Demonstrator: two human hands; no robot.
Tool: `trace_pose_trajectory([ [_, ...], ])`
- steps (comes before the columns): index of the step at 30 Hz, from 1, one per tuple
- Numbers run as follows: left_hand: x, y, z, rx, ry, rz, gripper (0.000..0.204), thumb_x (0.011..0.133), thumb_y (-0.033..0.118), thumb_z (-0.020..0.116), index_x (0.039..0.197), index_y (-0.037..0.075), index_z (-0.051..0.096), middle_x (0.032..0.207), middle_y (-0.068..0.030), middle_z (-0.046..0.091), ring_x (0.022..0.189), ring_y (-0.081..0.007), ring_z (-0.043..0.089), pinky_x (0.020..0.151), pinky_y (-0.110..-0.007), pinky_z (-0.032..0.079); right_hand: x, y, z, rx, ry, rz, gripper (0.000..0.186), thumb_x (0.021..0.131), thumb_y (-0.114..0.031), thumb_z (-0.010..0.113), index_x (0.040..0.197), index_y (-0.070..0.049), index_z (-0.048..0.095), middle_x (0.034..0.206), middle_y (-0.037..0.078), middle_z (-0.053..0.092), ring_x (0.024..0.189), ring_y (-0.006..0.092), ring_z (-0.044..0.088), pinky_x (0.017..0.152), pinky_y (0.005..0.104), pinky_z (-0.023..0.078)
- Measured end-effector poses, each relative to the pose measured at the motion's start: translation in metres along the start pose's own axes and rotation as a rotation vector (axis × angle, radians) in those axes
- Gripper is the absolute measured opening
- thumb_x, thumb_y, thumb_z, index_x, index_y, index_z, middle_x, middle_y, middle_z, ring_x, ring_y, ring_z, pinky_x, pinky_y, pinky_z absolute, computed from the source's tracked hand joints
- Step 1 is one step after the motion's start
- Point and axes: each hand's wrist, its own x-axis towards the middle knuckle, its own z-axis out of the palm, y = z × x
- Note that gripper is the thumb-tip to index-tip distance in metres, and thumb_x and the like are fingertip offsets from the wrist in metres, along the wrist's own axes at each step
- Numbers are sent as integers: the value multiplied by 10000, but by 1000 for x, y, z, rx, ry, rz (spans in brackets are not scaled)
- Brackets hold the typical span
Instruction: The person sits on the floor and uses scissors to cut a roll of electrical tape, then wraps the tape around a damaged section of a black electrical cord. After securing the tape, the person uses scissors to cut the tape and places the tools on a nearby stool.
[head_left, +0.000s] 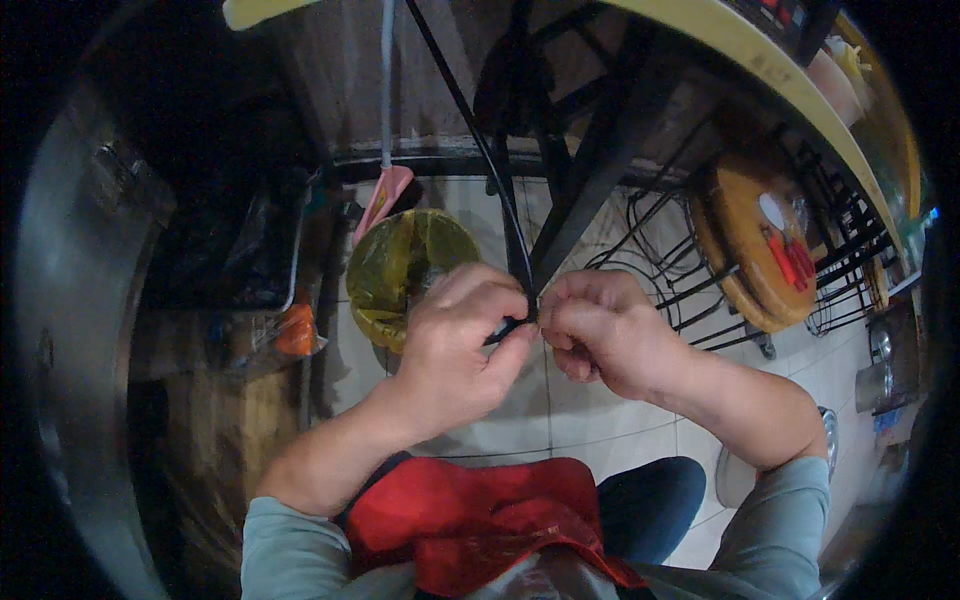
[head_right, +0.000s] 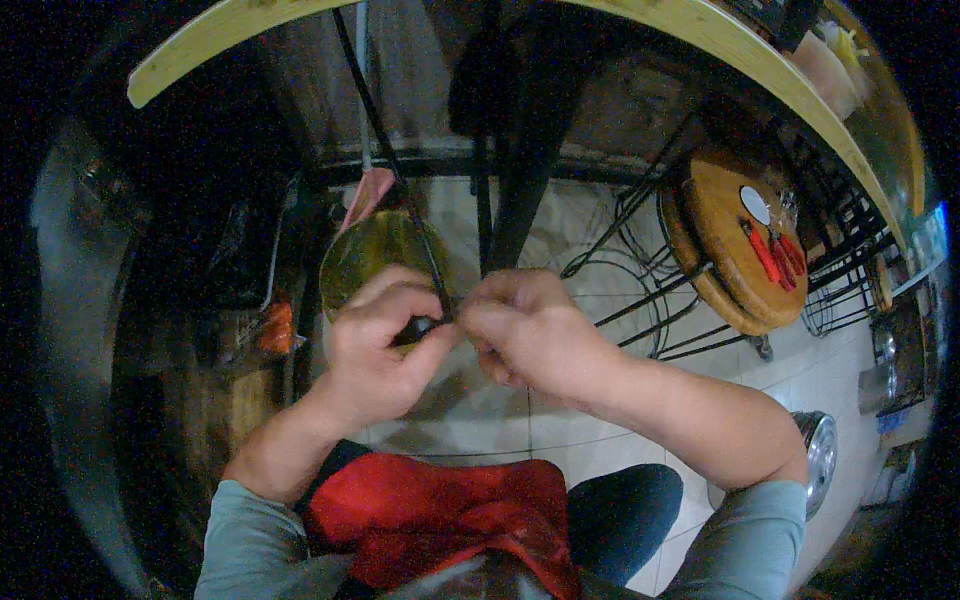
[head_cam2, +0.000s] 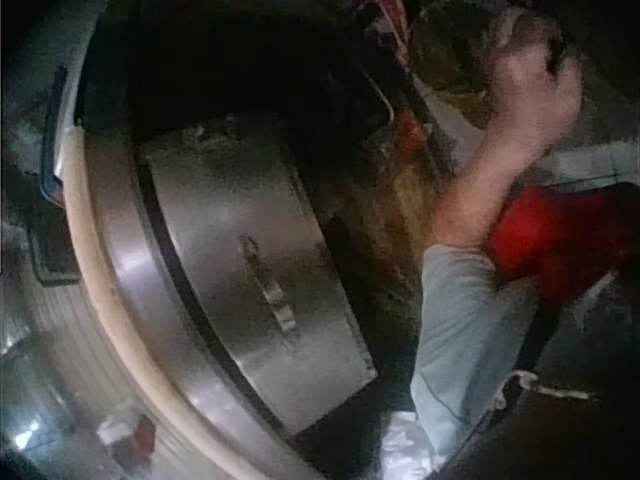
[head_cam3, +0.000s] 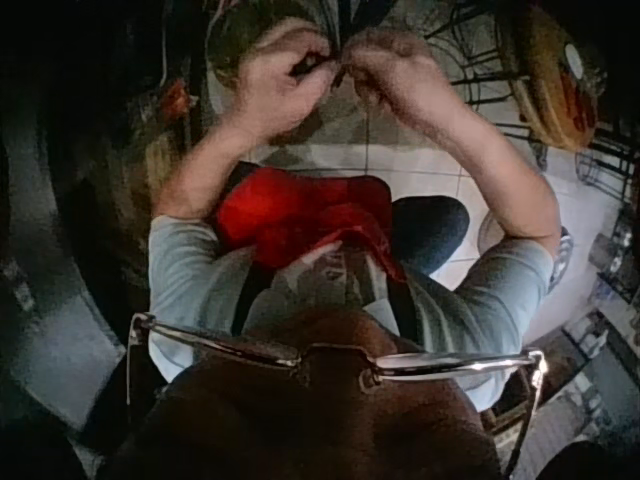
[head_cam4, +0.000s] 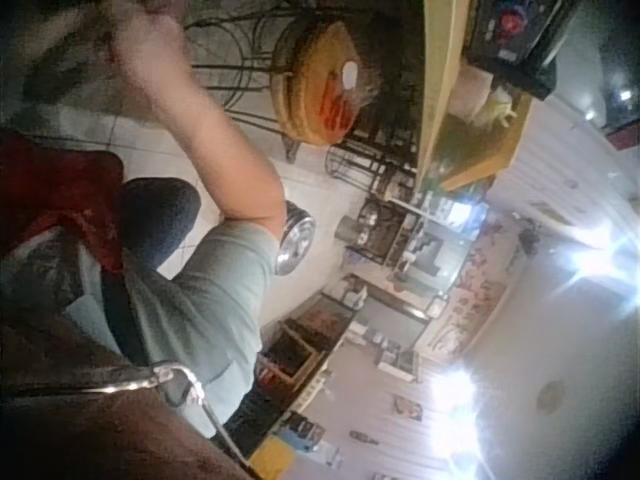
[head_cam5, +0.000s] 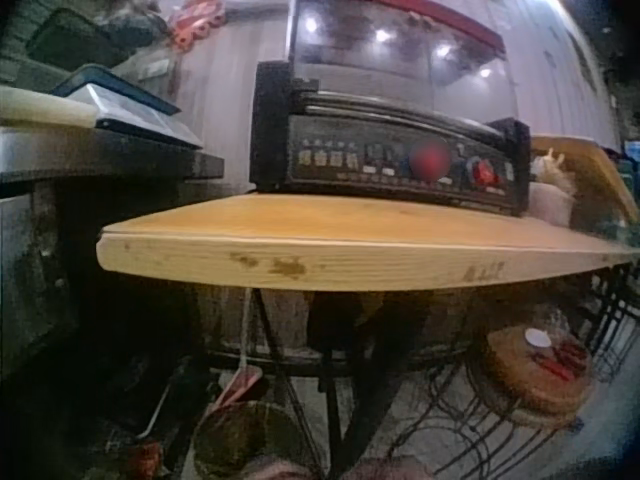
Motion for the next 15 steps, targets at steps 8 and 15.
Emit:
trace_pose_trajectory([
  [8,-3,-4,-13,-272,-183,-257,165,763,102,721,820,2,602,809,-83,600,737,-190,589,661,-299,454,-7,12,-17,-477,148,-597,182,876,-100,612,1015,17,607,811,106,640,669,188,640,575,298,521],
  [15,-2,-2,-16,-558,-293,-524,167,821,140,704,859,5,615,795,-13,619,706,-74,555,626,-240,447,2,16,-30,-1197,99,-1353,324,743,-47,644,1056,28,607,971,164,628,783,300,646,676,354,559],
])
